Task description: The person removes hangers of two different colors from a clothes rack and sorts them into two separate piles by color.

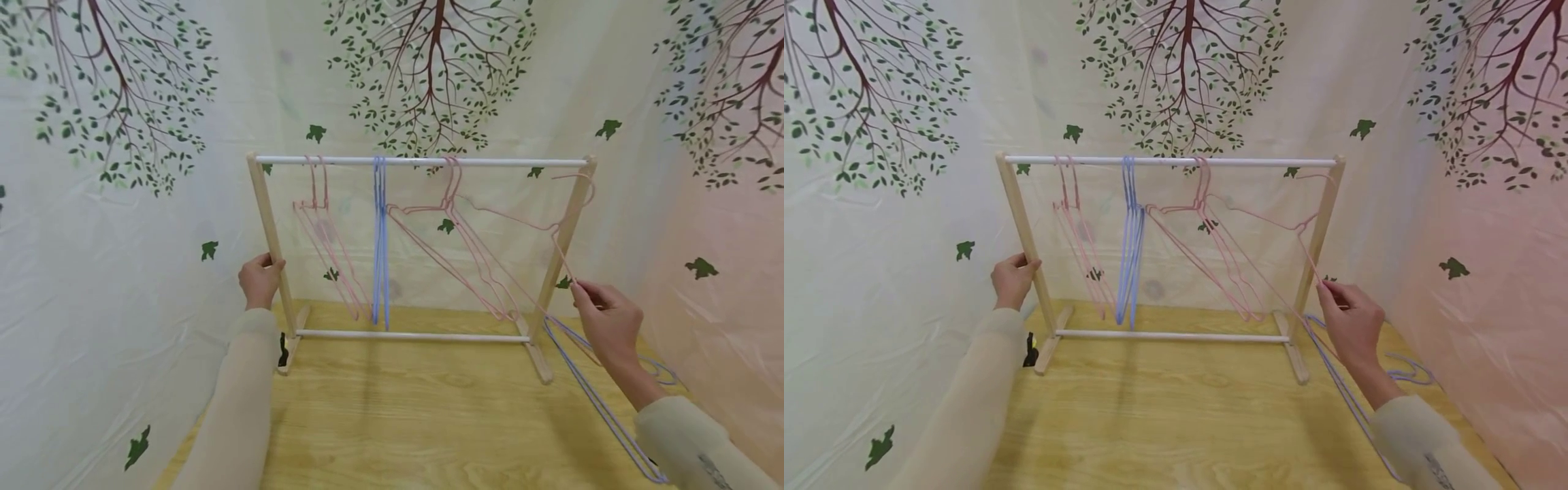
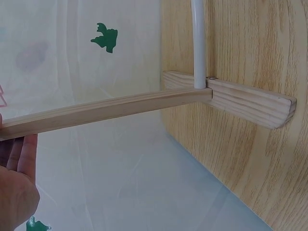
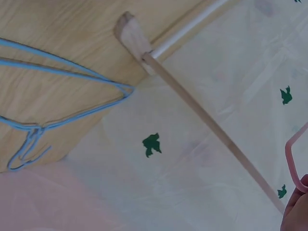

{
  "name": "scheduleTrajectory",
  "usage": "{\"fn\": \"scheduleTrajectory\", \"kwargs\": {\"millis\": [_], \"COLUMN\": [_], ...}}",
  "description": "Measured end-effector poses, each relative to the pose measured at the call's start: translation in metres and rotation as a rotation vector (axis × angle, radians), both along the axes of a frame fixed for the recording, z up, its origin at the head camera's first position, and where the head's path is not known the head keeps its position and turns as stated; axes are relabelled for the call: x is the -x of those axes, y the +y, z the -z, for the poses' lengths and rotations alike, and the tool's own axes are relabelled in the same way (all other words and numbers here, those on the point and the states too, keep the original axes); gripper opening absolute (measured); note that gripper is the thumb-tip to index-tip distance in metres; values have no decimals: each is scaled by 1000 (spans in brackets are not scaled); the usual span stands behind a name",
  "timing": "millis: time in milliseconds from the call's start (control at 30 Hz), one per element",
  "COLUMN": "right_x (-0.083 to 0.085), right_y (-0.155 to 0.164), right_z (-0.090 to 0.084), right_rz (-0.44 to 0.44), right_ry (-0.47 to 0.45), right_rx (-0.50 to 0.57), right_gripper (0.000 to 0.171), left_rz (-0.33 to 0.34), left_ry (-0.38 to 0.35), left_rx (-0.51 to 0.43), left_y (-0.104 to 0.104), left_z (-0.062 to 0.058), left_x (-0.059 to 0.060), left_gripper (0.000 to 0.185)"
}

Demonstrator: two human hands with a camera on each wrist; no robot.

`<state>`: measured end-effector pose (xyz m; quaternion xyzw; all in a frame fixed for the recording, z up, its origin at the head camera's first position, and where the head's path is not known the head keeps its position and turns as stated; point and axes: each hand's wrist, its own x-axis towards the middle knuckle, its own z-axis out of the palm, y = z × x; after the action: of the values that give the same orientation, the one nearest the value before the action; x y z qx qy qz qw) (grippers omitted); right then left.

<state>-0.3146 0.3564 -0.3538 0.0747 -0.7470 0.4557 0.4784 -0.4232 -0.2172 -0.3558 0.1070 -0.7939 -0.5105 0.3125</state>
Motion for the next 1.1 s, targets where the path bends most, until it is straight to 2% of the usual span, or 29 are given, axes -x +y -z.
{"fn": "scheduleTrajectory", "kwargs": {"millis": [300,433,533,733,833,1100], "right_x": [-19,-29,-37,-47,-54,-70], "right_y": [22,31,35,44,46,43], "right_z": [33,52,67,99,113,133], "right_rz": [34,54,46,29,7,-77], "right_ry": [-44,-121,-171,-191,-249,-356], "right_rx": [-90,-120,-142,-223,-256,-296], "right_gripper": [9,10,11,8,9,10], "left_rz": [5,9,10,1,-7,-19], "left_ry": [-30,-42,-46,-27,-20,-23], "left_rx": [-17,-17,-18,-9,-2,1], "left_y": [0,1,1,1,2,4], "left_z": [-2,-3,-3,-3,-3,-3], "left_x": [-2,-2,-2,-5,-6,-8], "left_gripper": [31,31,32,30,29,29]}}
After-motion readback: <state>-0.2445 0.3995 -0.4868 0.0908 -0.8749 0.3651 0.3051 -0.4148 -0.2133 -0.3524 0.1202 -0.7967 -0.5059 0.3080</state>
